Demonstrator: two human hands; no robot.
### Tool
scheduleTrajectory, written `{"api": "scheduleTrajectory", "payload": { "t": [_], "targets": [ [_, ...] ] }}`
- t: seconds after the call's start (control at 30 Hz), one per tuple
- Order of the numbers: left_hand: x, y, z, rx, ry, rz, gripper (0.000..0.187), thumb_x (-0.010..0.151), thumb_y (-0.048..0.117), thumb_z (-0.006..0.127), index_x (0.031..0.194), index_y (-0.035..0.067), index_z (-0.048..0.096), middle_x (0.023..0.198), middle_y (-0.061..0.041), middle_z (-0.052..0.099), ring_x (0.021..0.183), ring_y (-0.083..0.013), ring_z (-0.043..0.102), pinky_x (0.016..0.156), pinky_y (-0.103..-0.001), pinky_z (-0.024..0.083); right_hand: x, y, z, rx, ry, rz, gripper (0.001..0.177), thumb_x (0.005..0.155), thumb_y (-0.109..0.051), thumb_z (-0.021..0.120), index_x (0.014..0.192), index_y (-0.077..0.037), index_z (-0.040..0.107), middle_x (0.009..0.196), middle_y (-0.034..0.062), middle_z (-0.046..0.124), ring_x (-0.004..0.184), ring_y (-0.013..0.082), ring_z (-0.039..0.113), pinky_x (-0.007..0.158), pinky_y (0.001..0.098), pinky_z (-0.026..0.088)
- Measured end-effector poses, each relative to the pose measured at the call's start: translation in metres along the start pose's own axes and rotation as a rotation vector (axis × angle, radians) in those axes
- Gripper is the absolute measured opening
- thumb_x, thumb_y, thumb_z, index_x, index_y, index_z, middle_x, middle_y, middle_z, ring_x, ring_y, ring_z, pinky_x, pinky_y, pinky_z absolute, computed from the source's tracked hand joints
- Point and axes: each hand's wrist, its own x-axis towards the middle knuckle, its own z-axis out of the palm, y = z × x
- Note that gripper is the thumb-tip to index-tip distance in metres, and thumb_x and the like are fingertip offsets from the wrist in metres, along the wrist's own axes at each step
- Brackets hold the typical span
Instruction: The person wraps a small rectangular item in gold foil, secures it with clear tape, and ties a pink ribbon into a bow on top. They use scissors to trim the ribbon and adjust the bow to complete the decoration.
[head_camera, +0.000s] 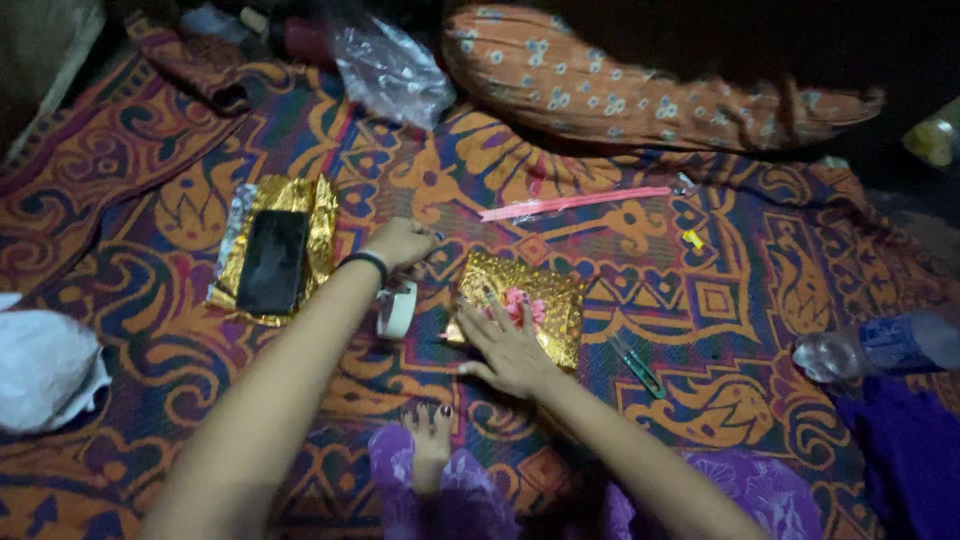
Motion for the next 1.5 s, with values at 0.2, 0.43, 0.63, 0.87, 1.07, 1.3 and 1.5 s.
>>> {"api": "scheduleTrajectory", "payload": {
  "t": [0.2, 0.43, 0.63, 0.87, 1.07, 1.3, 1.5],
  "targets": [
    [-0.030, 0.037, 0.010, -0.139, -0.065, 0.474, 0.068, 0.072, -0.004, 0.078, 0.137, 0.010, 0.061, 0.114, -0.004, 0.070, 0.096, -0.0150, 0.070, 0.078, -0.032, 0.061, 0.006, 0.017, -0.025, 0.829, 0.694, 0.158, 0.081, 0.093, -0.028, 0.073, 0.156, 0.000, 0.032, 0.151, 0.0225, 0.048, 0.139, 0.0310, 0.047, 0.115, 0.0444, 0.037],
    [-0.090, 0.091, 0.033, -0.169, -0.204, 0.652, 0.092, 0.059, -0.022, 0.074, 0.141, 0.015, 0.054, 0.146, -0.002, 0.054, 0.111, -0.0190, 0.069, 0.081, -0.031, 0.064, 0.012, 0.009, -0.046, 1.353, 0.557, 0.106, 0.055, 0.089, -0.015, 0.080, 0.136, 0.003, 0.058, 0.118, 0.0076, 0.071, 0.106, 0.0133, 0.066, 0.094, 0.0319, 0.055],
    [-0.137, 0.104, 0.043, -0.229, -0.168, 0.747, 0.086, 0.065, -0.022, 0.070, 0.143, 0.013, 0.059, 0.150, -0.008, 0.057, 0.112, -0.0203, 0.071, 0.084, -0.029, 0.065, 0.003, -0.008, -0.066, 1.221, 0.598, 0.106, 0.026, 0.100, -0.019, 0.069, 0.113, 0.004, 0.071, 0.100, 0.0059, 0.075, 0.093, 0.0105, 0.067, 0.086, 0.0306, 0.055],
    [-0.141, 0.093, 0.038, -0.198, -0.131, 0.861, 0.097, 0.063, -0.023, 0.071, 0.150, 0.015, 0.047, 0.154, -0.007, 0.048, 0.107, -0.0153, 0.071, 0.082, -0.028, 0.063, -0.016, -0.018, -0.084, 1.434, 0.396, 0.113, 0.026, 0.102, -0.023, 0.062, 0.105, 0.003, 0.064, 0.093, 0.0115, 0.075, 0.086, 0.0171, 0.078, 0.078, 0.0301, 0.061],
    [-0.130, 0.085, 0.043, -0.319, -0.158, 0.952, 0.108, 0.067, -0.022, 0.068, 0.162, 0.017, 0.033, 0.159, -0.007, 0.047, 0.110, -0.0158, 0.068, 0.083, -0.025, 0.059, -0.007, -0.004, -0.067, 1.458, 0.223, 0.276, 0.030, 0.102, -0.025, 0.063, 0.100, 0.005, 0.066, 0.082, 0.0132, 0.078, 0.075, 0.0189, 0.077, 0.071, 0.0306, 0.061],
    [-0.126, 0.088, 0.055, -0.251, -0.174, 1.018, 0.111, 0.071, -0.018, 0.066, 0.165, 0.020, 0.021, 0.163, -0.010, 0.043, 0.116, -0.0168, 0.068, 0.083, -0.026, 0.062, -0.008, 0.016, -0.048, 1.666, 0.187, 0.295, 0.031, 0.099, -0.028, 0.067, 0.108, 0.002, 0.069, 0.091, 0.0120, 0.077, 0.077, 0.0156, 0.073, 0.069, 0.0294, 0.059],
    [-0.120, 0.092, 0.056, -0.304, -0.349, 0.940, 0.107, 0.076, -0.016, 0.069, 0.165, 0.018, 0.020, 0.163, -0.011, 0.043, 0.119, -0.0184, 0.066, 0.083, -0.027, 0.061, -0.039, 0.037, -0.066, 1.404, 0.320, 0.263, 0.045, 0.091, -0.019, 0.076, 0.129, 0.001, 0.061, 0.109, 0.0095, 0.078, 0.096, 0.0137, 0.073, 0.081, 0.0280, 0.059]
  ]
}}
